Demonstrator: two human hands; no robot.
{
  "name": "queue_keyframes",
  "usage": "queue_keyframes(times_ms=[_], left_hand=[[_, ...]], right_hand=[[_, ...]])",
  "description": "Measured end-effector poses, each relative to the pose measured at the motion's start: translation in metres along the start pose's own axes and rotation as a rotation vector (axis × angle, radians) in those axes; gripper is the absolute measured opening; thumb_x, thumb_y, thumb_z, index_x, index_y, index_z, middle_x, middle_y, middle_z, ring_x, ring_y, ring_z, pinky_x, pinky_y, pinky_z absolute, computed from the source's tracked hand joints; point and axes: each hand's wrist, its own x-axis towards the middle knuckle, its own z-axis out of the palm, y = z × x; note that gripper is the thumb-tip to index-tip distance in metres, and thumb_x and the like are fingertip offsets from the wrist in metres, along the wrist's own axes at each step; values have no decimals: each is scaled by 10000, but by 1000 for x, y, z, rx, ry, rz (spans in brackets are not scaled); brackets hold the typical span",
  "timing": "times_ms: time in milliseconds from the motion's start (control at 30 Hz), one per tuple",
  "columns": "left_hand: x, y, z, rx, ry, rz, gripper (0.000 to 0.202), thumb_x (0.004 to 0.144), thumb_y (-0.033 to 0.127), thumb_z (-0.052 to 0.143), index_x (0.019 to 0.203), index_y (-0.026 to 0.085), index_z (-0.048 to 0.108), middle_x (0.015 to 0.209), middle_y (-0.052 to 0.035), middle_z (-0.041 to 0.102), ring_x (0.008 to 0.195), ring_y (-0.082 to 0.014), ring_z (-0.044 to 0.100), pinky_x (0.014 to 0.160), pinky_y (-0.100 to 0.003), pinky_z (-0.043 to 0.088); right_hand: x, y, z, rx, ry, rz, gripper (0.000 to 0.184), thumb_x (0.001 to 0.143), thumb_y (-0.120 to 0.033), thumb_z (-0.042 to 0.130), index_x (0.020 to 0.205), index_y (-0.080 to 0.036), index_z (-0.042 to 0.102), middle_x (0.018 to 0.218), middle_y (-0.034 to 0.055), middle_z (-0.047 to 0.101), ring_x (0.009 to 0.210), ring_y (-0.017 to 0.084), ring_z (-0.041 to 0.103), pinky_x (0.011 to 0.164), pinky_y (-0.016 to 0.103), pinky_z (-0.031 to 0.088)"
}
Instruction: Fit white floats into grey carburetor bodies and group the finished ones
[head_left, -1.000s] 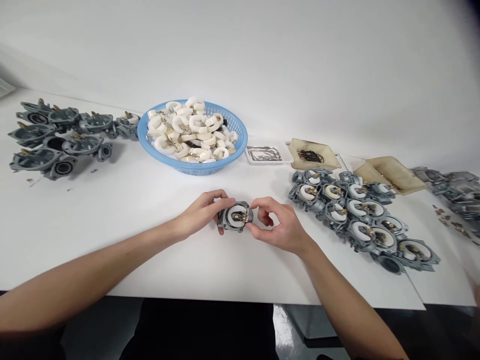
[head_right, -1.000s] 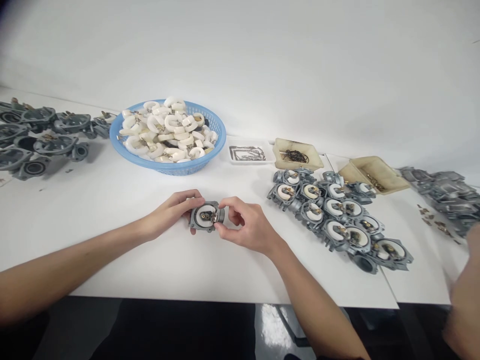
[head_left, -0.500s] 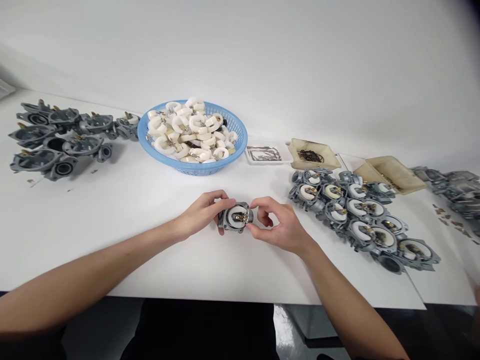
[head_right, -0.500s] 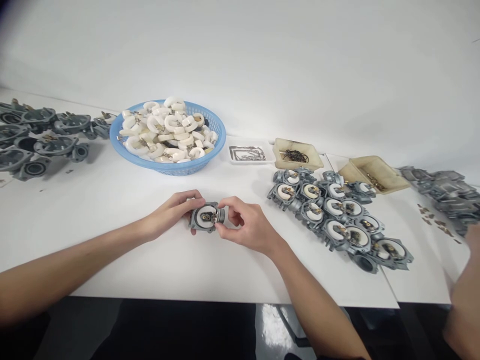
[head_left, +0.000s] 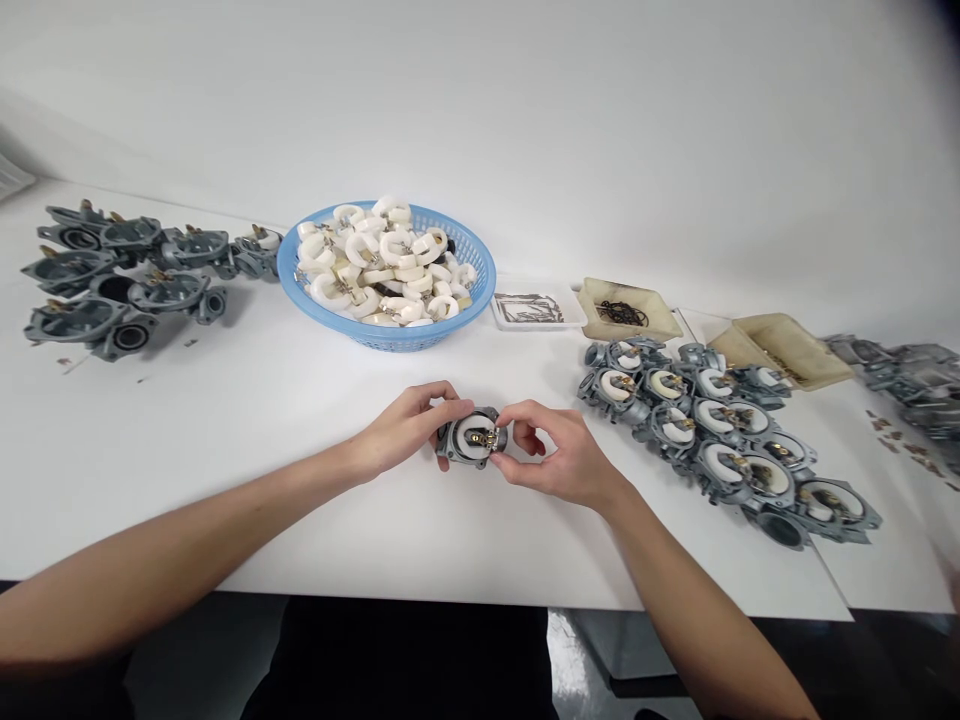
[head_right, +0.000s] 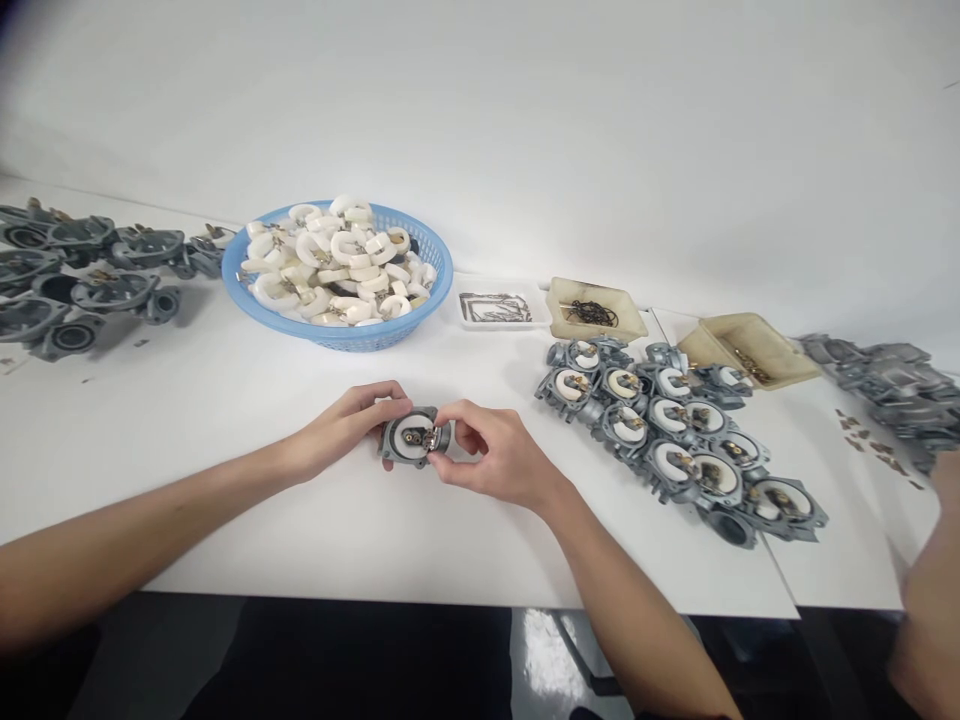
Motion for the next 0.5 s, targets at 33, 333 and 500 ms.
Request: queue_keyframes(times_ms=[33,333,500], left_hand=[[0,0,0,3,1,1,391,923,551,636,847,173,570,803,-50,737,575,-191,683,592,-329,498],[0,1,0,16,1,2,391,925,554,632,847,175,572,798,-48,741,571,-193,683,589,-327,497],[0,1,0,16,5,-3,392,930,554,625,846,175,569,793,-49,742,566,-193,681,599,-335,500]], right_hand=[[0,0,0,-4,2,-5,263,826,-175,747,1047,-233,615,671,-77,424,580,86,405,557,213,389],[0,0,1,-27,12,-34,250,822,-177,745,1039,-227,631,674,-69,435,581,89,410,557,220,398],[0,1,2,-27,17,-42,259,818,-177,750,1040,-226,628,680,-70,443,578,86,407,550,217,396]])
